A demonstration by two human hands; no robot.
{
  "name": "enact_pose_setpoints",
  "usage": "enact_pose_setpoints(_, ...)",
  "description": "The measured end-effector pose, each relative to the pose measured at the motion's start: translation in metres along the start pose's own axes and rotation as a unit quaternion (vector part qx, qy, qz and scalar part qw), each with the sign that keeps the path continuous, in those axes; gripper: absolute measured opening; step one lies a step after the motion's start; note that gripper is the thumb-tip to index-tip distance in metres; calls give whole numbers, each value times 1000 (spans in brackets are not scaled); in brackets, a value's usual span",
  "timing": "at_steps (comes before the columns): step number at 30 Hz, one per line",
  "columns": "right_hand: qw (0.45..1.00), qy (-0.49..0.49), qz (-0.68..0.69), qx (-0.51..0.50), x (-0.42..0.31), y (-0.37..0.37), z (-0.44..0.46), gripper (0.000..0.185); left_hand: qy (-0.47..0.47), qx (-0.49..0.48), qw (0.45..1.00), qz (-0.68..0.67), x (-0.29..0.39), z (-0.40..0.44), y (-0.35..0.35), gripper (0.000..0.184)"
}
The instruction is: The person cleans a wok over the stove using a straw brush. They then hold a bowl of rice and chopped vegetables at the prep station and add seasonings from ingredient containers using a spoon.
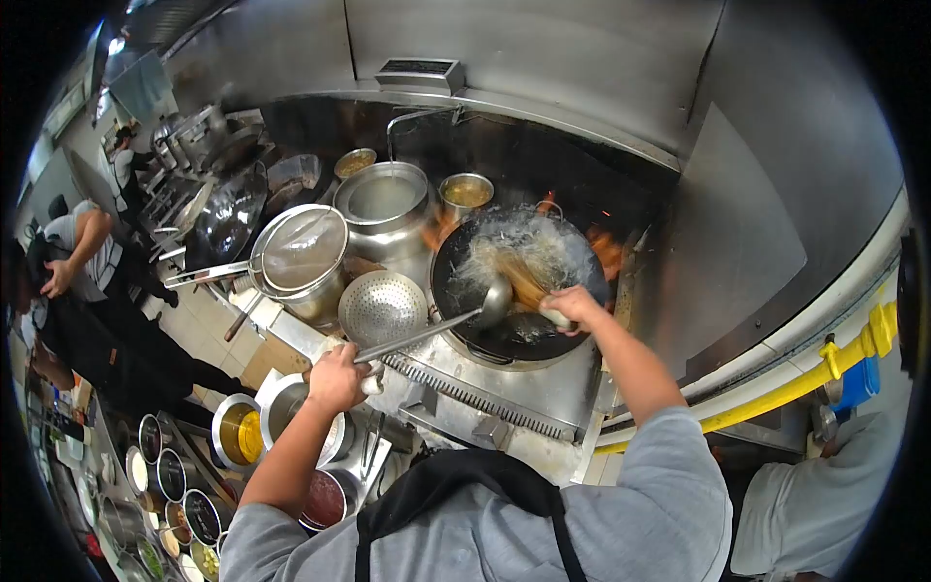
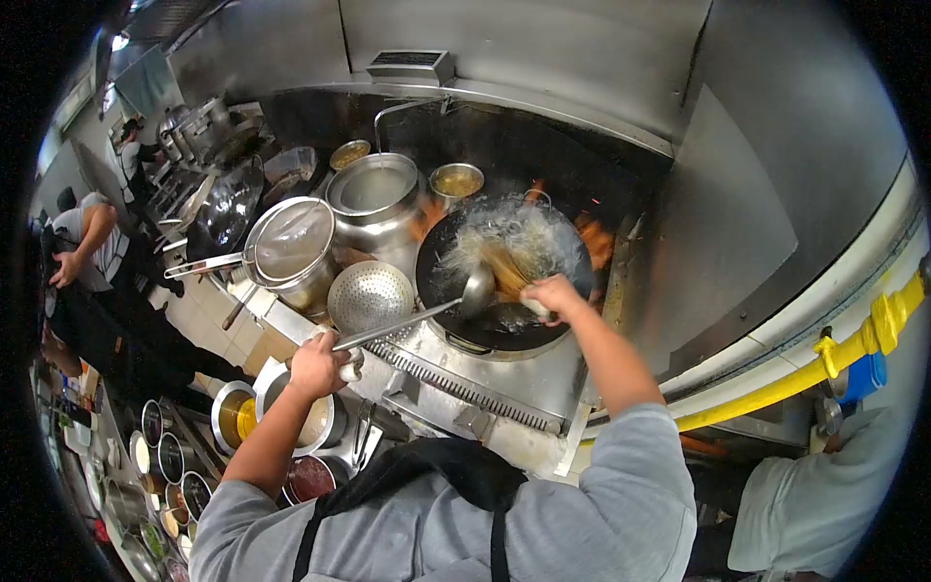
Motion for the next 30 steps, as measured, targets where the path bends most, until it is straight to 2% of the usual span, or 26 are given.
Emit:
enact_pose_setpoints(1,981,-59,-181,31,22,-6,26,64,-9,4,1000,-6,1,-3,4,27)
enact_pose_setpoints(2,971,-68,-223,52,38,-21,39,61,-62,-66,995,-34,8,-6,1,35)
enact_pose_setpoints(3,980,-2,-190,59,28,-39,32,57,-65,-64,995,-39,9,-13,3,35)
enact_pose_setpoints(4,977,-6,-170,128,26,-51,21,51,-132,-63,984,-106,12,-26,11,36)
enact_pose_setpoints(6,976,-84,-148,135,-3,-70,-35,52,-228,-37,950,-211,21,-56,33,39)
enact_pose_setpoints(7,984,-70,-113,115,-17,-74,-62,54,-258,-11,934,-247,23,-69,43,41)
enact_pose_setpoints(8,984,-88,-125,92,-7,-77,-62,55,-296,21,889,-349,29,-77,36,42)
enact_pose_setpoints(9,996,29,-85,6,-42,-79,-89,56,-283,48,877,-385,28,-79,33,41)
enact_pose_setpoints(11,976,-68,-157,-138,-33,-52,-40,55,-313,0,880,-358,24,-70,28,40)
enact_pose_setpoints(13,963,10,-105,-248,-62,7,20,58,-318,20,861,-397,10,-55,65,38)
enact_pose_setpoints(15,987,61,96,-114,-93,38,84,61,-382,21,805,-453,0,-30,83,35)
enact_pose_setpoints(16,987,58,88,-118,-97,47,89,61,-398,15,781,-481,0,-21,88,36)
enact_pose_setpoints(18,951,84,291,-68,-90,64,80,53,-407,1,756,-513,-3,-16,108,36)
enact_pose_setpoints(20,978,72,150,-130,-79,71,23,67,-438,-10,776,-454,-5,-13,137,39)
enact_pose_setpoints(22,986,-18,-93,-136,-78,39,-24,66,-425,-18,787,-448,-9,-8,138,42)
enact_pose_setpoints(23,964,-67,-224,-126,-82,19,-41,67,-417,-22,798,-434,-11,-7,137,44)
enact_pose_setpoints(24,939,-66,-309,-137,-82,5,-34,62,-415,-28,800,-433,-14,-5,141,46)
enact_pose_setpoints(25,907,-65,-390,-148,-87,-10,-20,58,-413,-30,803,-430,-17,-6,147,46)
enact_pose_setpoints(26,821,-154,-534,-135,-77,-5,22,43,-400,-39,809,-430,-21,-6,155,46)
enact_pose_setpoints(27,706,-225,-643,-195,-64,12,78,34,-386,-47,814,-432,-23,-4,163,46)
enact_pose_setpoints(28,843,-97,-505,-159,-62,15,108,39,-383,-32,815,-434,-25,-5,171,44)
enact_pose_setpoints(29,943,0,-320,-85,-60,18,136,45,-402,-49,782,-474,-25,-3,153,42)
enact_pose_setpoints(30,992,48,-114,21,-98,18,109,51,-410,-32,787,-460,-23,-5,144,41)
Point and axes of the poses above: each hand's wrist, its own z-axis towards the middle knuckle, its own y-axis out of the palm, x = y × z, the point moved 1 cm from there along z, towards the middle knuckle, and after that the axes turned 5 degrees about y, right-handed, at the moved point
